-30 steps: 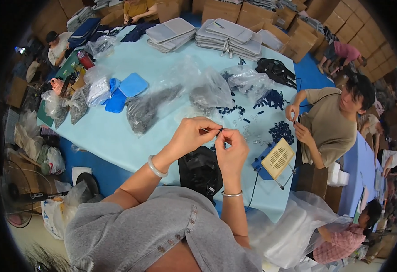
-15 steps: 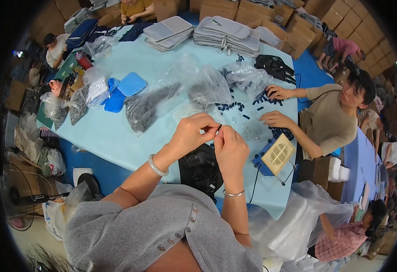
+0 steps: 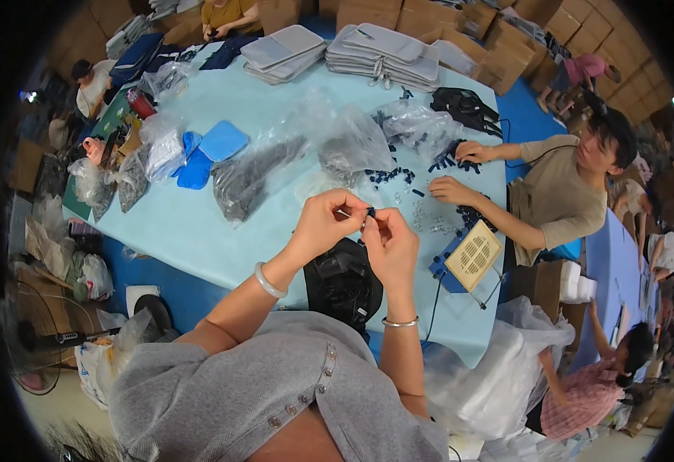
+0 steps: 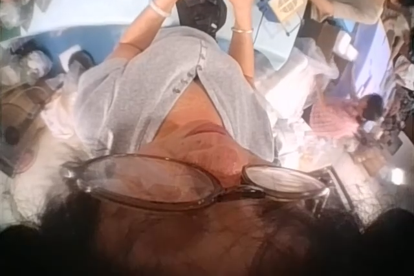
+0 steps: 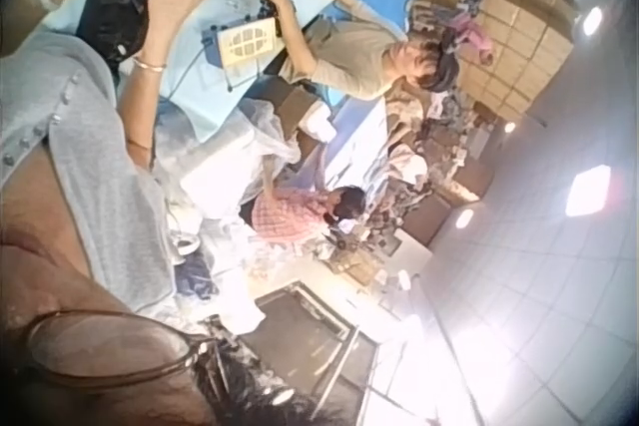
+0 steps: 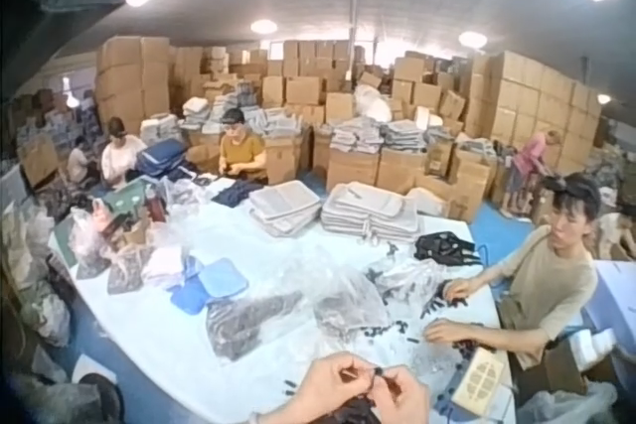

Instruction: Assembling small plastic and metal hardware components at a workshop table.

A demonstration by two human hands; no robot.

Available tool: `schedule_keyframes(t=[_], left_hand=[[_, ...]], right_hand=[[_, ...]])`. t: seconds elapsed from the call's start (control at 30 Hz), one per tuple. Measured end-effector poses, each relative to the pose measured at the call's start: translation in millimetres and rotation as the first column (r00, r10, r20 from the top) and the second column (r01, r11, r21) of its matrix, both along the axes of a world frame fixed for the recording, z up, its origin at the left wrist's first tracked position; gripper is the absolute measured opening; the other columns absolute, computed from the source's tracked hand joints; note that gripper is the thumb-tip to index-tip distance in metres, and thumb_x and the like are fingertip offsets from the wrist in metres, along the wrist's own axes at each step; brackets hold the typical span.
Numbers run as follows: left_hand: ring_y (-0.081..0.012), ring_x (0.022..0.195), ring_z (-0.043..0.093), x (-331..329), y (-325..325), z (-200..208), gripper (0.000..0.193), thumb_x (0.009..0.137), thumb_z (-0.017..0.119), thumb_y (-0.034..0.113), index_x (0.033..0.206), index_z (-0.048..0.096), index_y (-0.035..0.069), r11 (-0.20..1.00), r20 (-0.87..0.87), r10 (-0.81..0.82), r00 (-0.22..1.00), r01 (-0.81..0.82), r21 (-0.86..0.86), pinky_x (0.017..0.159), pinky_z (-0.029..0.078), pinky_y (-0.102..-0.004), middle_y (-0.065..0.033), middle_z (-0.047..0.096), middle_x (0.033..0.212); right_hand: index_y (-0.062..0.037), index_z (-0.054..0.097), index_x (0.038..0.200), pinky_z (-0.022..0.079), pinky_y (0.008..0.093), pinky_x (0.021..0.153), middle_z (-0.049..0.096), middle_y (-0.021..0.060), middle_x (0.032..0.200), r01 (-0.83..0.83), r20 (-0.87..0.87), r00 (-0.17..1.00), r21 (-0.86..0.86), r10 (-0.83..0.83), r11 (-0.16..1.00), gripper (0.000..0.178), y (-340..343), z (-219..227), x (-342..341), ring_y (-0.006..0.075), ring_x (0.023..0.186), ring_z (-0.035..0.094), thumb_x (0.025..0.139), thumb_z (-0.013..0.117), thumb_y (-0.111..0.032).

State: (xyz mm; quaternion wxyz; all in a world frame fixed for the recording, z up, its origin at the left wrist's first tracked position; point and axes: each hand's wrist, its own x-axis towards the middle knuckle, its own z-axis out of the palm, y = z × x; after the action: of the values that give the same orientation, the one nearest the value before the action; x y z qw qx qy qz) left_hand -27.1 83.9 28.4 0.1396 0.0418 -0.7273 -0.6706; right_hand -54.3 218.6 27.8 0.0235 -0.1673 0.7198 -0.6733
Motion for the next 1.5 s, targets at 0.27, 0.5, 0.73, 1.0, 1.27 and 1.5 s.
schedule_keyframes(t=[0.27, 0.5, 0.73, 1.0, 1.27, 1.5], left_hand=[[-0.0219, 0.07, 0.064, 3.5, 4.3, 7.8, 0.014, 0.078, 0.062, 0.006, 0.089, 0.064, -0.002, 0.972, -0.095, 0.009, 0.995, -0.031, -0.231, 0.063, 0.053, -0.0281, -0.012, 0.063, 0.084], [-0.0104, 0.064, 0.058, -3.5, 9.6, -14.4, 0.008, 0.075, 0.063, 0.003, 0.075, 0.058, -0.003, 0.995, -0.086, 0.066, 0.994, -0.059, 0.08, 0.059, 0.05, -0.0234, -0.007, 0.061, 0.073], [-0.0059, 0.064, 0.055, -8.6, 14.4, -22.9, 0.006, 0.073, 0.063, 0.0, 0.075, 0.058, -0.003, 0.953, -0.02, 0.008, 1.0, -0.002, 0.304, 0.056, 0.046, -0.0209, -0.0033, 0.059, 0.068], [-0.015, 0.068, 0.06, -3.8, 9.8, -4.0, 0.014, 0.08, 0.062, 0.01, 0.089, 0.06, 0.0, 0.955, -0.099, -0.005, 0.995, -0.024, -0.297, 0.058, 0.049, -0.0244, -0.0077, 0.06, 0.083], [-0.0215, 0.072, 0.054, -7.9, 10.7, -11.4, 0.012, 0.085, 0.057, 0.01, 0.087, 0.056, -0.001, 0.97, -0.223, -0.064, 0.973, 0.008, -0.244, 0.063, 0.045, -0.0298, -0.0103, 0.053, 0.081], [-0.0195, 0.07, 0.051, -2.5, 23.1, -5.2, 0.01, 0.088, 0.053, 0.009, 0.085, 0.052, -0.001, 0.968, -0.258, 0.044, 0.965, -0.105, -0.226, 0.063, 0.042, -0.0282, -0.0067, 0.051, 0.076]], right_hand=[[-0.0038, 0.055, 0.077, 0.042, 0.0286, 0.048, 0.056, 0.0097, 0.063, 0.3, -0.501, 0.862, 0.373, -0.082, 0.878, 0.007, -1.0, 8.7, 3.9, 0.0228, 0.053, 0.057, 0.075, 0.062, -0.004], [-0.0018, 0.056, 0.079, 0.042, 0.0248, 0.048, 0.056, 0.0066, 0.06, 0.236, -0.503, 0.862, 0.299, -0.057, 0.925, 0.006, 0.1, -0.2, -2.6, 0.0124, 0.052, 0.055, 0.077, 0.062, -0.004], [0.0005, 0.054, 0.082, 0.041, 0.0227, 0.049, 0.056, 0.0013, 0.062, 0.056, 0.058, 0.997, -0.116, -0.05, 0.992, 0.008, -0.4, -21.3, -4.3, 0.0051, 0.055, 0.053, 0.081, 0.06, -0.006], [-0.0023, 0.054, 0.078, 0.041, 0.0313, 0.047, 0.055, 0.0113, 0.06, 0.28, -0.544, 0.839, 0.455, 0.015, 0.845, 0.009, 8.6, -5.7, -9.3, 0.0208, 0.052, 0.056, 0.081, 0.059, -0.009], [-0.0008, 0.048, 0.068, 0.034, 0.0288, 0.044, 0.044, 0.008, 0.052, 0.123, -0.317, 0.948, 0.321, -0.016, 0.939, 0.019, 6.2, -0.5, -6.8, 0.0153, 0.045, 0.039, 0.081, 0.057, -0.011], [-0.0008, 0.045, 0.065, 0.034, 0.0312, 0.044, 0.046, 0.0112, 0.053, 0.02, -0.182, 0.982, 0.357, 0.049, 0.934, 0.023, 6.3, 5.4, -7.6, 0.0224, 0.044, 0.043, 0.08, 0.057, -0.014]])
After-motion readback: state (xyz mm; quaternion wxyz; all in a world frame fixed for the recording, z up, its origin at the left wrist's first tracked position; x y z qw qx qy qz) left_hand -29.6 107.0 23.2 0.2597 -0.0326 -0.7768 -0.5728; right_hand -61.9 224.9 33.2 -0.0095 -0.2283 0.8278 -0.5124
